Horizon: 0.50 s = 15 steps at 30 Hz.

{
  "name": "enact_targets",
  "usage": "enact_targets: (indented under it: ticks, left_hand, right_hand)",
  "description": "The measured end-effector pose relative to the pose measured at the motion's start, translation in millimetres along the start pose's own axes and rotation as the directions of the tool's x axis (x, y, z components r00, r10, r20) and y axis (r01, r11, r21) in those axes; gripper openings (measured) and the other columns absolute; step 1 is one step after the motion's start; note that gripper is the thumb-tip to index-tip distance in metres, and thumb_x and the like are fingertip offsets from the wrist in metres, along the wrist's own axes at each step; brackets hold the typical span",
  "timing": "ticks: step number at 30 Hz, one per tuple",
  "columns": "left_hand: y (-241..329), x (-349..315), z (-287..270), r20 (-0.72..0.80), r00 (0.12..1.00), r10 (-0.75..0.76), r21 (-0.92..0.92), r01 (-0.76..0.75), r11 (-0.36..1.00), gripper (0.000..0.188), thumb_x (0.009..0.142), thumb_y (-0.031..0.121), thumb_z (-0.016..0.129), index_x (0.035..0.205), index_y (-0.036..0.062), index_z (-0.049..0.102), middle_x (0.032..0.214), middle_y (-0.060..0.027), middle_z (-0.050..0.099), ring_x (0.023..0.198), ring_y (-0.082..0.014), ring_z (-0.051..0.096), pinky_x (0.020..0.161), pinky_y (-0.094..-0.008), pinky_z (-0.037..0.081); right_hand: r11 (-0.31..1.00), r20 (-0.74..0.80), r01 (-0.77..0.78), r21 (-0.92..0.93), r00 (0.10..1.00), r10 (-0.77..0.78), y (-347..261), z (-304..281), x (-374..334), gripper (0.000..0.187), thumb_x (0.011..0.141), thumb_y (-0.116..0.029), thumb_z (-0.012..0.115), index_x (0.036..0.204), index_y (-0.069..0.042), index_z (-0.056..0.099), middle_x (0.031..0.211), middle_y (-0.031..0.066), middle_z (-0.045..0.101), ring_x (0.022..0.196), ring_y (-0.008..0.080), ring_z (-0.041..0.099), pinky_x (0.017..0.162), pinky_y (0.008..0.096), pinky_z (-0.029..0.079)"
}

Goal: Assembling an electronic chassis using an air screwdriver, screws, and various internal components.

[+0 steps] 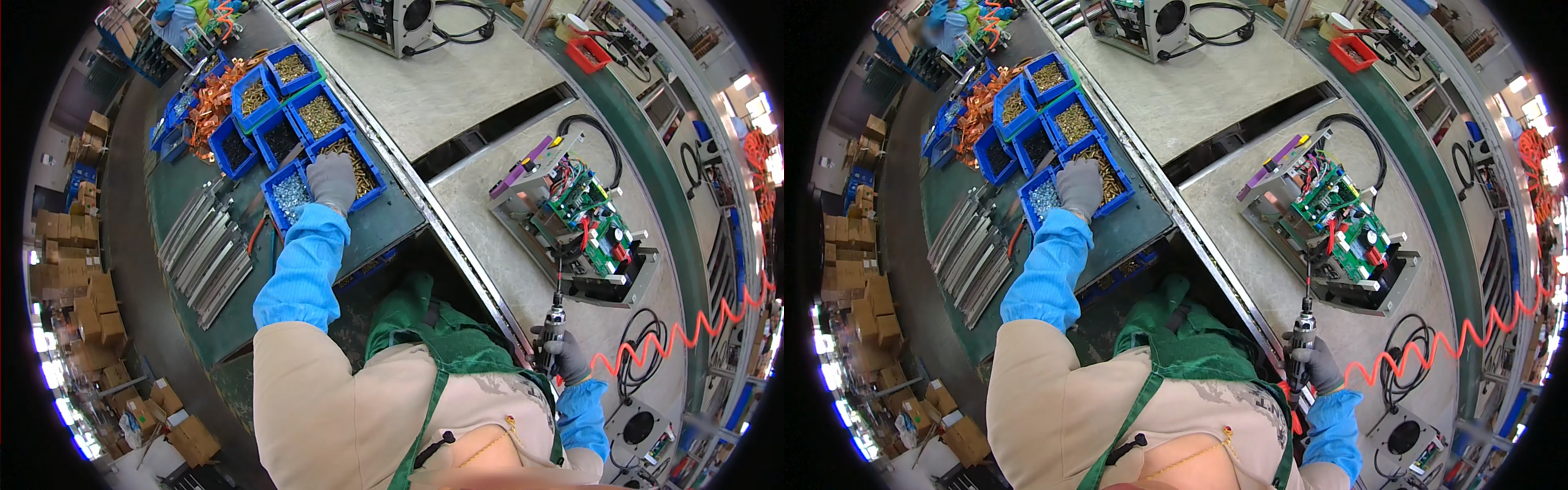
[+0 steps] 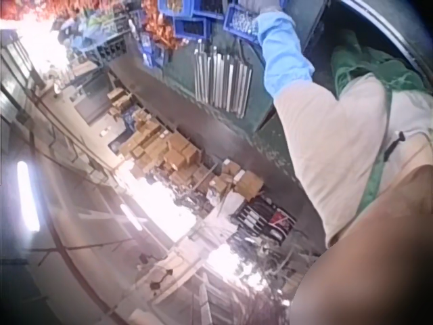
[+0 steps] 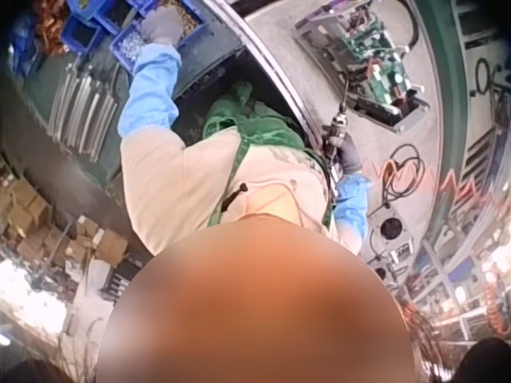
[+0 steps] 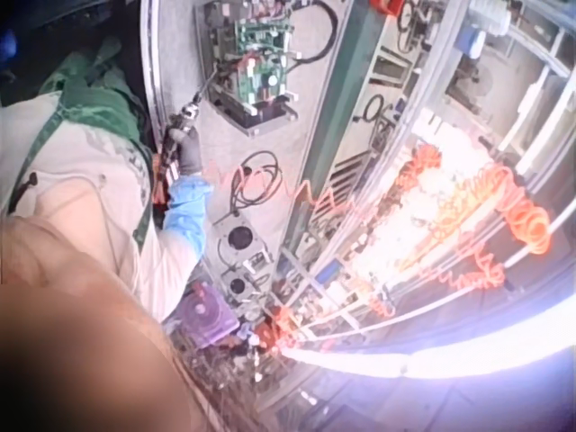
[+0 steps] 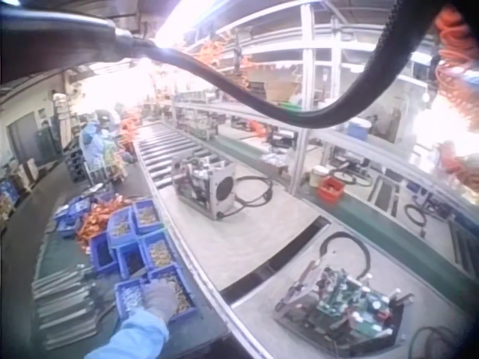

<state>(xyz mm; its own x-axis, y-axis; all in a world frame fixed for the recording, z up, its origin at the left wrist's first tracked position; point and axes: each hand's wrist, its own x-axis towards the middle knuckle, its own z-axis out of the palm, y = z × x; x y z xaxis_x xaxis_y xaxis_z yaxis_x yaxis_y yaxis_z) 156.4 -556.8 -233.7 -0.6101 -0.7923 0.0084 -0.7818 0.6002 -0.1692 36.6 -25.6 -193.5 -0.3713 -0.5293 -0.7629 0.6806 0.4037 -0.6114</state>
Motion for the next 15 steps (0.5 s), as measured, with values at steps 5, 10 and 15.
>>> enact_targets:
  ticks: [5,10,15]
  left_hand:
    - [4.2,-4.4,-1.5,-0.025,0.996,0.087,-0.001,-0.087,0.996,0.019,0.086,0.014,0.056,0.103,0.0143,0.063,0.101,-0.0069,0.065,0.102,-0.0262,0.061,0.08,-0.0387,0.05]
    - [10.8,-10.4,-16.7,0.083,0.995,0.051,0.071,-0.057,0.996,0.019,0.086,0.013,0.056,0.102,0.0133,0.064,0.103,-0.0082,0.064,0.101,-0.0274,0.061,0.081,-0.0388,0.05]
    - [4.4,-14.6,-7.5,-0.009,1.0,0.027,0.049,-0.027,0.998,0.02,0.088,0.017,0.055,0.105,0.0133,0.064,0.108,-0.0077,0.062,0.101,-0.0257,0.059,0.079,-0.0377,0.05]
  right_hand:
    - [0.997,0.03,0.029,0.072,0.999,-0.031,2.5,8.3,-8.4,0.08,0.065,-0.017,0.071,0.135,0.004,0.039,0.102,0.0163,0.06,0.081,0.0319,0.067,0.076,0.0435,0.058]
    - [0.999,0.013,0.054,0.001,0.998,-0.054,15.2,5.1,-21.1,0.066,0.067,-0.015,0.071,0.125,0.0,0.045,0.097,0.0132,0.058,0.073,0.0237,0.062,0.069,0.0397,0.058]
    - [0.993,-0.072,0.115,0.023,0.991,-0.113,25.0,4.9,-44.8,0.061,0.06,-0.025,0.073,0.111,0.001,0.051,0.079,0.0102,0.061,0.064,0.0195,0.059,0.059,0.0312,0.049]
